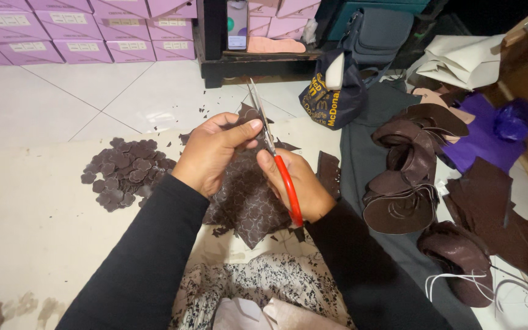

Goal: The person uses red-handled scissors to cut small, repeating shapes from a brown patterned fabric sheet. The person holds the fabric with the left hand and cuts with the right, placing the cut pieces into a growing pile on the floor.

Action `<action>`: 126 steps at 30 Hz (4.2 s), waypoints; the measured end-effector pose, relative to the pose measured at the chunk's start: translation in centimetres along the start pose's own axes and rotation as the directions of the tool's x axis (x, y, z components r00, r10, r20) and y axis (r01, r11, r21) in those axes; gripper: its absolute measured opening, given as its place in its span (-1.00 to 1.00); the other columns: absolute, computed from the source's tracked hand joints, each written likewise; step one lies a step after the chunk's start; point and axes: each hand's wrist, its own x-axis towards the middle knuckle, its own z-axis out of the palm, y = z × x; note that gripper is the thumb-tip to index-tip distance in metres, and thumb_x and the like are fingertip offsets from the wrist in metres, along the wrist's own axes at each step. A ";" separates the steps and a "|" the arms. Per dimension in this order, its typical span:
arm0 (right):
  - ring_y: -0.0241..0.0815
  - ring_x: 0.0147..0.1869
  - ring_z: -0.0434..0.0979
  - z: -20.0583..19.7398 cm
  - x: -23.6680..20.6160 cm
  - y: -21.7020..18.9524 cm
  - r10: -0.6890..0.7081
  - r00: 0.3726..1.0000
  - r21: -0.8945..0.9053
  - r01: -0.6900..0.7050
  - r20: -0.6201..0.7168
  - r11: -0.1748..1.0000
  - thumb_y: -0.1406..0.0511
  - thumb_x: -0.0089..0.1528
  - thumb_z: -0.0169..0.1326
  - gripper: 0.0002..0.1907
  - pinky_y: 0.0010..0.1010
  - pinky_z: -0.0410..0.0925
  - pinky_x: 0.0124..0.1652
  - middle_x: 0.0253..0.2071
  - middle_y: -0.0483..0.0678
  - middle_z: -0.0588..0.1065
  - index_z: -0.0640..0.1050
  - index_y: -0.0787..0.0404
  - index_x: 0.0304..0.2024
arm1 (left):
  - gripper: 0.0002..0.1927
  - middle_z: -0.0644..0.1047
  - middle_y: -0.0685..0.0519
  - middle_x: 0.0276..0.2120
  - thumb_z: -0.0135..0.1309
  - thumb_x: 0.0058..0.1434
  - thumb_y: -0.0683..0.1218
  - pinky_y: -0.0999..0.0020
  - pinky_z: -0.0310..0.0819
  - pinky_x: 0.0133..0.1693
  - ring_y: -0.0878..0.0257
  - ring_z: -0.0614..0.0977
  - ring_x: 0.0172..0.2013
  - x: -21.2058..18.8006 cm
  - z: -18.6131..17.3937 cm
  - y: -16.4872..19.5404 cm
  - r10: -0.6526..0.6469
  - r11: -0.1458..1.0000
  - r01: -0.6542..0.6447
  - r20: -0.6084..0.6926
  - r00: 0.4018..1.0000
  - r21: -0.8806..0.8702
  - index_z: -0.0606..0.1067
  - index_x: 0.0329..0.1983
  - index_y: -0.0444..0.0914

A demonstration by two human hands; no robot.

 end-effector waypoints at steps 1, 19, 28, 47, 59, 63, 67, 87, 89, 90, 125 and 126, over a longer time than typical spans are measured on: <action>-0.43 -0.60 0.18 0.0 -0.1 -0.1 -0.002 1.000 -0.015 0.002 -0.007 1.000 -0.07 0.37 -0.07 -0.53 -0.53 0.09 -0.59 -0.61 -0.25 0.24 0.37 0.16 -0.37 | -0.87 0.61 0.09 -0.33 0.26 0.20 -0.15 0.48 0.52 -0.19 0.34 0.62 -0.33 0.0 0.1 0.0 0.000 1.000 0.000 0.001 1.000 -0.008 0.53 -0.27 -0.24; -0.40 -0.56 0.23 0.0 0.0 0.0 -0.021 1.000 0.022 0.021 0.004 1.000 -0.10 0.36 -0.06 -0.49 -0.53 0.15 -0.54 -0.58 -0.23 0.26 0.35 0.15 -0.42 | -0.85 0.63 0.09 -0.32 0.20 0.25 -0.13 0.49 0.51 -0.24 0.38 0.59 -0.34 -0.4 0.5 -0.1 0.152 0.987 -0.147 -0.059 0.987 0.070 0.60 -0.17 -0.31; -0.36 -0.58 0.24 -0.5 0.2 0.3 0.037 0.999 -0.008 -0.037 -0.020 0.999 -0.11 0.36 -0.14 -0.44 -0.49 0.22 -0.53 -0.60 -0.17 0.28 0.36 0.21 -0.41 | -0.82 0.58 0.11 -0.38 0.20 0.29 -0.12 0.52 0.38 -0.37 0.41 0.52 -0.41 -0.5 0.2 0.4 0.121 0.990 -0.117 -0.047 0.991 0.082 0.57 -0.11 -0.32; -0.38 -0.44 0.31 -1.6 0.3 0.1 0.048 0.983 -0.083 -0.034 0.176 0.996 -0.13 0.37 -0.15 -0.48 -0.51 0.29 -0.43 -0.47 -0.20 0.30 0.36 0.17 -0.34 | -0.85 0.63 0.10 -0.28 0.10 0.32 -0.11 0.48 0.60 -0.26 0.38 0.67 -0.32 0.3 -0.5 0.0 0.082 0.972 -0.077 -0.013 0.997 0.222 0.54 -0.14 -0.30; -0.43 -0.45 0.13 -2.0 -0.1 -0.7 0.005 0.988 -0.267 0.037 0.157 0.963 0.02 0.39 -0.02 -0.60 -0.46 0.09 -0.48 -0.52 -0.25 0.21 0.41 0.20 -0.34 | -0.80 0.64 0.01 -0.27 0.12 0.31 -0.14 0.51 0.64 -0.27 0.33 0.68 -0.32 -0.2 -1.0 1.3 0.071 0.926 -0.064 -0.006 0.997 0.372 0.55 -0.17 -0.41; -0.40 -0.47 0.16 -1.8 0.0 -0.9 0.002 0.995 -0.379 0.035 0.096 0.925 0.07 0.35 0.06 -0.60 -0.44 0.13 -0.49 -0.55 -0.22 0.24 0.44 0.25 -0.38 | -0.80 0.64 0.03 -0.29 0.12 0.30 -0.13 0.53 0.61 -0.30 0.33 0.70 -0.32 -0.3 -1.1 1.6 0.050 0.916 -0.038 -0.019 0.999 0.400 0.55 -0.19 -0.40; -0.40 -0.45 0.21 -1.6 0.0 -1.2 -0.040 0.998 -0.449 0.056 0.046 0.892 0.06 0.31 0.10 -0.59 -0.44 0.19 -0.47 -0.55 -0.19 0.29 0.48 0.27 -0.38 | -0.80 0.64 0.03 -0.32 0.13 0.30 -0.12 0.54 0.56 -0.35 0.33 0.70 -0.34 -0.5 -1.0 1.7 0.054 0.899 -0.038 -0.026 0.998 0.437 0.56 -0.20 -0.40; -0.46 -0.47 0.22 -1.7 0.4 -0.5 -0.060 0.997 -0.386 0.071 0.041 0.920 -0.09 0.36 -0.05 -0.50 -0.52 0.18 -0.47 -0.56 -0.26 0.28 0.44 0.16 -0.41 | -0.83 0.63 0.11 -0.37 0.18 0.24 -0.14 0.56 0.51 -0.35 0.41 0.63 -0.37 -0.1 -0.9 1.3 0.052 0.942 -0.048 -0.003 0.999 0.332 0.56 -0.16 -0.32; -0.39 -0.57 0.23 -1.2 0.5 -0.3 0.059 0.998 -0.299 -0.060 -0.012 0.952 -0.10 0.33 -0.07 -0.49 -0.49 0.14 -0.54 -0.61 -0.21 0.26 0.40 0.15 -0.43 | -0.84 0.62 0.11 -0.38 0.20 0.23 -0.15 0.56 0.45 -0.37 0.42 0.59 -0.39 -0.1 -0.9 1.1 0.057 0.954 -0.051 -0.012 0.998 0.296 0.56 -0.16 -0.31; -0.36 -0.61 0.23 -1.1 0.6 -0.2 0.117 0.992 -0.253 -0.122 -0.036 0.960 -0.11 0.31 -0.08 -0.49 -0.47 0.12 -0.58 -0.64 -0.19 0.26 0.38 0.15 -0.44 | -0.85 0.62 0.11 -0.38 0.20 0.24 -0.15 0.56 0.43 -0.37 0.42 0.58 -0.40 -0.1 -0.8 1.0 0.054 0.962 -0.044 -0.028 0.998 0.271 0.57 -0.18 -0.31; -0.39 -0.42 0.35 -0.5 0.9 2.0 0.058 0.989 0.007 -0.059 0.137 0.998 -0.13 0.38 -0.18 -0.45 -0.55 0.34 -0.39 -0.46 -0.18 0.34 0.38 0.21 -0.31 | -0.85 0.64 0.06 -0.34 0.12 0.25 -0.14 0.47 0.52 -0.24 0.37 0.64 -0.32 0.2 -0.5 0.3 0.106 0.965 -0.085 -0.072 0.992 0.248 0.57 -0.23 -0.34; -0.39 -0.43 0.35 -0.5 0.9 2.0 0.071 0.988 0.023 -0.075 0.136 0.997 -0.13 0.37 -0.17 -0.45 -0.54 0.34 -0.40 -0.46 -0.17 0.34 0.38 0.21 -0.32 | -0.85 0.64 0.06 -0.34 0.12 0.25 -0.14 0.47 0.52 -0.25 0.37 0.64 -0.33 0.2 -0.4 0.3 0.108 0.965 -0.089 -0.064 0.992 0.247 0.57 -0.23 -0.34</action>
